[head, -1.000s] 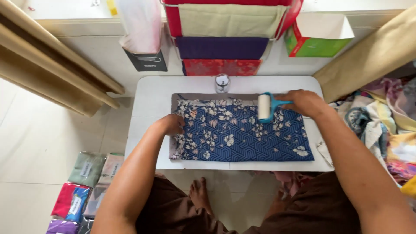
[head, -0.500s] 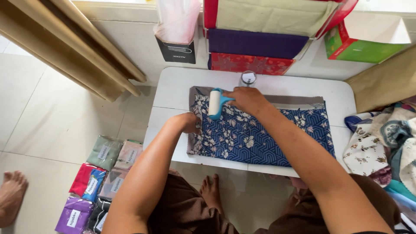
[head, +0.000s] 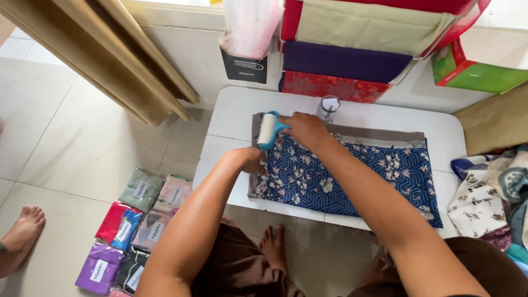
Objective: Folding a blue patterned scarf and cleaning its surface with a lint roller on a low table.
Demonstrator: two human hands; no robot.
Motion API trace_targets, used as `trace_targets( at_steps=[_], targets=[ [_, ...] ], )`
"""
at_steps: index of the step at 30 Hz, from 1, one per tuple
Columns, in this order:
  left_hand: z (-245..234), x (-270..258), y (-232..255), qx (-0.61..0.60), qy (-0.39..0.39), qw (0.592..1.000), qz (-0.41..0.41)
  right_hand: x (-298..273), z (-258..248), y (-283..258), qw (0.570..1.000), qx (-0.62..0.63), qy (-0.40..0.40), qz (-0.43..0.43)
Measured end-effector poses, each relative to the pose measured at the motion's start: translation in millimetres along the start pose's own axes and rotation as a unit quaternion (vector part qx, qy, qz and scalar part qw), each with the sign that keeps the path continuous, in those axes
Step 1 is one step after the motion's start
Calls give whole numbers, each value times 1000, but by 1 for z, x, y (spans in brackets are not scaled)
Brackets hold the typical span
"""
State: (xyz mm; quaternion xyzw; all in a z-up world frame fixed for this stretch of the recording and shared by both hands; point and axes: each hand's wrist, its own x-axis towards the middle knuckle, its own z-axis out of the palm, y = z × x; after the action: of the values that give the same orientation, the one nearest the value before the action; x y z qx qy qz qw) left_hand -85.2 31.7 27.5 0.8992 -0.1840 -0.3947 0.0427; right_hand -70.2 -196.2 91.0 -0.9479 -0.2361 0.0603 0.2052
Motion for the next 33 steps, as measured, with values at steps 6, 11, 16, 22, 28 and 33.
trace_targets(
  at_steps=[6, 11, 16, 22, 28, 33],
  targets=[
    [2, -3, 2, 42, -68, 997, -5, 21, 12, 23, 998, -12, -58, -29],
    [3, -1, 2, 43, -67, 997, 0, -33, -28, 89, 991, -89, -101, 7],
    [1, -4, 6, 32, -62, 997, -16, -121, -86, 155, 987, -46, -113, 105],
    [6, 30, 13, 99, 66, 992, -37, -222, -115, 217, 958, -127, -76, 244],
    [-18, 15, 61, 38, 128, 988, 78, -275, -74, 221, 941, -145, -55, 299],
    [-6, 63, 41, 54, 124, 990, 32, -283, 1, 220, 913, -190, -64, 355]
  ],
)
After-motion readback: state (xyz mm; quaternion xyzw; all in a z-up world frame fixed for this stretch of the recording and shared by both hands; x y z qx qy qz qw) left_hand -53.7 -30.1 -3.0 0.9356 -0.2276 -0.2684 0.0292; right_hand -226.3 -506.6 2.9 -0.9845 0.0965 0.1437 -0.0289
